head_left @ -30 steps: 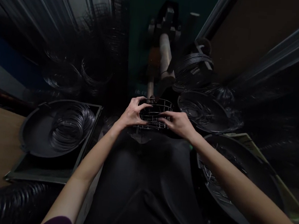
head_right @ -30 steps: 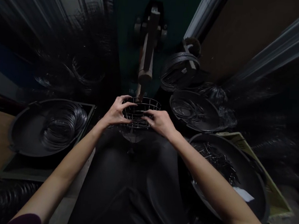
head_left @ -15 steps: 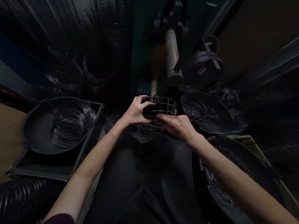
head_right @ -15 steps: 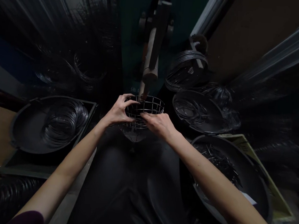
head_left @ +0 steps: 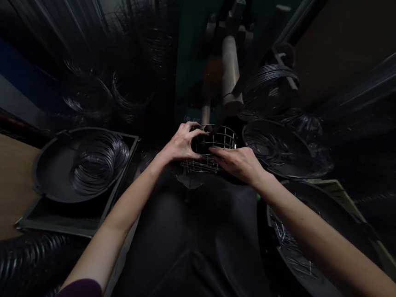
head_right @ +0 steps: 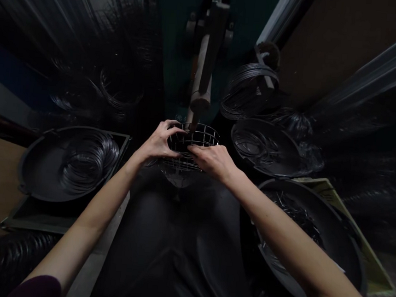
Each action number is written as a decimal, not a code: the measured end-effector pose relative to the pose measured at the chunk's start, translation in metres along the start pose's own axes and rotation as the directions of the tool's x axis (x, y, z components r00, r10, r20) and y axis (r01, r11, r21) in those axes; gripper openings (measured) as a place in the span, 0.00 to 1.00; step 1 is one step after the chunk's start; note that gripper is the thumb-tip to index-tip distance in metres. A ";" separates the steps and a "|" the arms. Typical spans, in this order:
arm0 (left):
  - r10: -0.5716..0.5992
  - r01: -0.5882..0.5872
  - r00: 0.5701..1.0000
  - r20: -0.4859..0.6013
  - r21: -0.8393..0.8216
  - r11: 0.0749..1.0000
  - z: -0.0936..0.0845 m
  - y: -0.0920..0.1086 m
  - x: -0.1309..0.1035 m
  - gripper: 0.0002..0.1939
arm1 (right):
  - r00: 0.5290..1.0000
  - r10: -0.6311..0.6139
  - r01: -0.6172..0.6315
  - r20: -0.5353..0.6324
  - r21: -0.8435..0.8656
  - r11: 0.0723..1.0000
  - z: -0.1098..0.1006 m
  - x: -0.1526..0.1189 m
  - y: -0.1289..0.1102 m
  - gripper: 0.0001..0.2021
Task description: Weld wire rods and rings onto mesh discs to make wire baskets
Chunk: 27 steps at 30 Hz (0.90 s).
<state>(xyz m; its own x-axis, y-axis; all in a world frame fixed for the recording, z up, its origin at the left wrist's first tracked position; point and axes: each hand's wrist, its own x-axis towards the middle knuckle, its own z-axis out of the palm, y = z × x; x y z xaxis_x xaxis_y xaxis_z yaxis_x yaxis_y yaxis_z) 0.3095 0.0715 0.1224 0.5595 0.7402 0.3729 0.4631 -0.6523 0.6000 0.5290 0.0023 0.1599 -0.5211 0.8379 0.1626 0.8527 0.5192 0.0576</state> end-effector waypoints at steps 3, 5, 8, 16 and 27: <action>0.003 -0.003 1.000 0.003 -0.027 1.000 -0.002 -0.001 0.002 0.33 | 0.999 0.034 -0.032 -0.033 0.060 0.998 0.003 -0.006 0.001 0.17; -0.006 0.005 1.000 -0.004 -0.036 0.999 -0.002 -0.002 0.003 0.33 | 0.994 0.076 -0.068 -0.080 0.100 0.993 0.007 -0.011 0.000 0.17; -0.037 0.037 0.999 -0.022 -0.036 0.999 -0.001 -0.005 0.009 0.34 | 0.971 0.164 -0.144 -0.173 0.120 0.982 0.012 -0.014 0.002 0.13; -0.018 0.017 0.999 -0.033 -0.027 0.999 -0.003 -0.021 0.029 0.33 | 0.919 0.254 -0.207 -0.300 0.181 0.961 0.021 0.007 0.011 0.09; -0.027 0.021 0.995 -0.091 -0.066 0.998 -0.007 -0.030 0.060 0.44 | 0.888 0.358 -0.280 -0.289 0.278 0.919 0.025 0.032 0.036 0.05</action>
<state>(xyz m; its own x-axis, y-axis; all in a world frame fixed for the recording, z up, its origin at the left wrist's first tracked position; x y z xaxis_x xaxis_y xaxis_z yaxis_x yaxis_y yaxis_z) 0.3244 0.1362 0.1314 0.4818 0.7695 0.4193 0.4286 -0.6242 0.6532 0.5422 0.0523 0.1421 -0.1465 0.8809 0.4500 0.9193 0.2893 -0.2669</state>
